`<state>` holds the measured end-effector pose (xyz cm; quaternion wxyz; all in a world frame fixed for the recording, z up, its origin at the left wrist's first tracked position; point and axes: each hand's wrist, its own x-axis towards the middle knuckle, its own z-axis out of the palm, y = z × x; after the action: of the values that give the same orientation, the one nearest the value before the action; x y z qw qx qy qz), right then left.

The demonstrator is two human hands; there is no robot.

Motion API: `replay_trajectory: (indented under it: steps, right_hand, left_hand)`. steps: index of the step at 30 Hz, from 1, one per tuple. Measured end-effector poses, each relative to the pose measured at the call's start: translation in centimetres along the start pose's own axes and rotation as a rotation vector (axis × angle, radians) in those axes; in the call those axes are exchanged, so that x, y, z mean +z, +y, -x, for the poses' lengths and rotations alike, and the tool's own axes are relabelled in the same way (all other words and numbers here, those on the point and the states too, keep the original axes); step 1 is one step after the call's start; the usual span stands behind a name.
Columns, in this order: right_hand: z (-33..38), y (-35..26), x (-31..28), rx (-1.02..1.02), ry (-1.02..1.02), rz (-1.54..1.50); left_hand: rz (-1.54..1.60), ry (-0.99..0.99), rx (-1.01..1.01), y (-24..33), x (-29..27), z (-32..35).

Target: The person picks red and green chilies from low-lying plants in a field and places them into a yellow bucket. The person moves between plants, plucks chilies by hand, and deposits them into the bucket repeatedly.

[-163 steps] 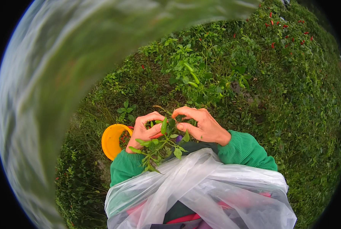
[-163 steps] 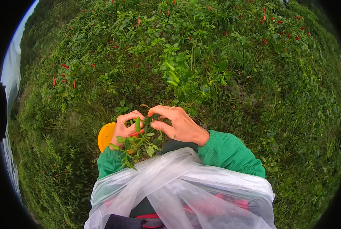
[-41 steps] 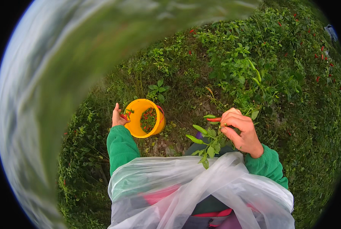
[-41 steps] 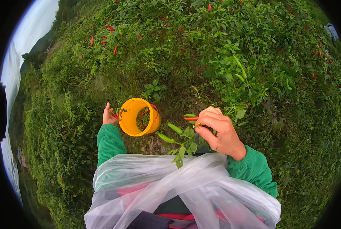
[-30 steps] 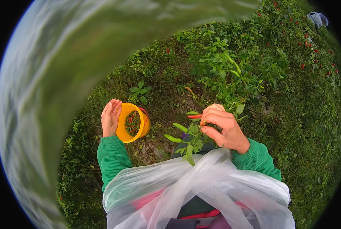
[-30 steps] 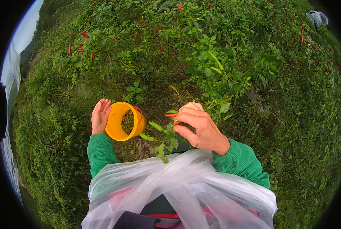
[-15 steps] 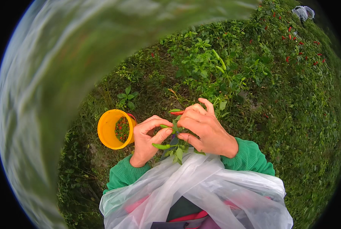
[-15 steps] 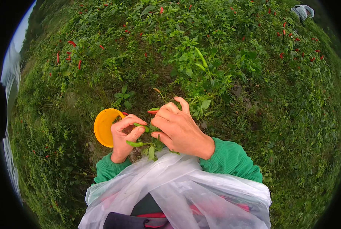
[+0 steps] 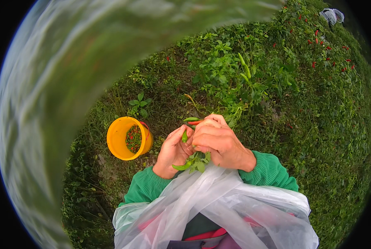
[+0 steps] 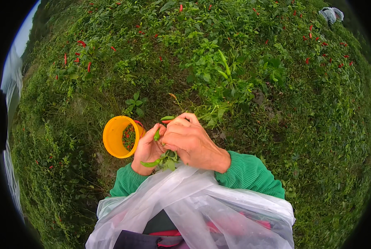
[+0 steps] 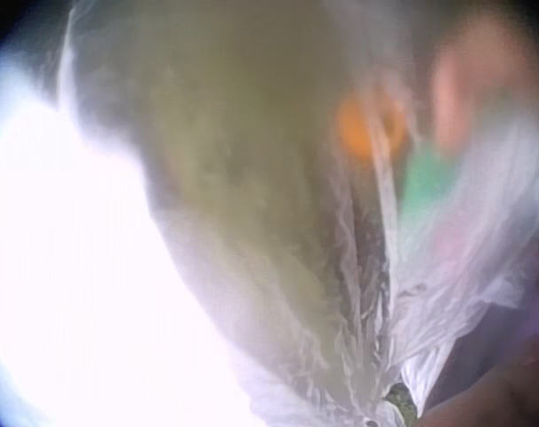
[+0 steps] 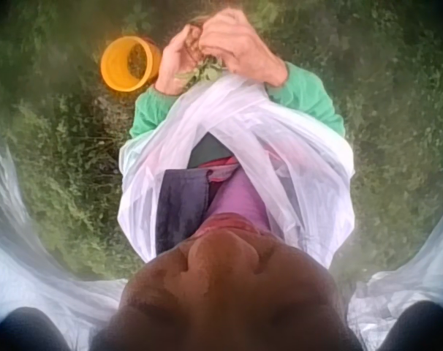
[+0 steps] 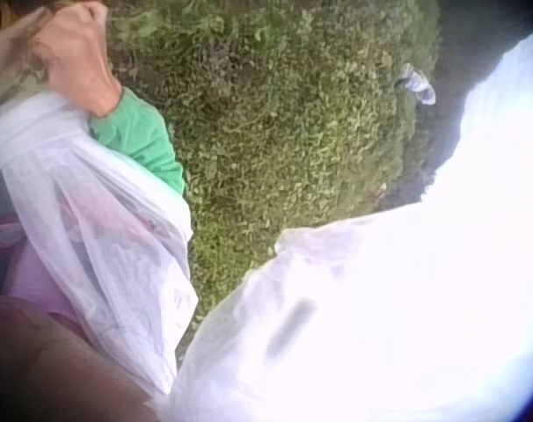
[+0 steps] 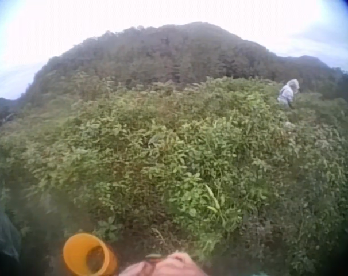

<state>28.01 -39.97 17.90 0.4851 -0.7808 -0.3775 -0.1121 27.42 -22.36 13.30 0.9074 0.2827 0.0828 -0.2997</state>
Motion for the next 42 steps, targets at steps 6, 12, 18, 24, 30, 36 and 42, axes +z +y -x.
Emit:
replay_trajectory:
  steps: [6, 12, 18, 24, 30, 36, 42]
  right_hand:
    - [0.5, -0.1, -0.4, 0.122, 0.033, 0.126]
    - [-0.1, -0.9, 0.5, 0.095, -0.014, 0.227]
    - [0.0, -3.0, 0.2, 0.019, -0.091, 0.288]
    - [0.7, -3.4, 0.6, 0.020, -0.038, 0.231]
    - [1.8, -4.5, 1.4, 0.177, -0.049, 0.126]
    - [3.5, -3.6, 0.3, -0.098, 0.147, -0.021]
    - [4.7, -3.0, 0.6, -0.121, 0.170, -0.011]
  left_hand:
    - [-0.184, -0.207, 0.272, 1.8, 0.1, 2.2]
    - [-0.804, -0.085, 0.604, 1.5, 1.4, 4.1]
    - [-0.955, 0.007, 0.710, 1.5, 1.9, 4.4]
    - [-1.091, -0.063, 0.919, 0.6, 1.8, 4.3]
    - [-1.172, -0.079, 1.135, 0.2, 1.4, 3.7]
    - [-0.157, -0.032, 0.270, 1.8, -0.8, 1.2]
    - [-0.857, -0.156, 0.487, -1.1, 0.4, 0.0]
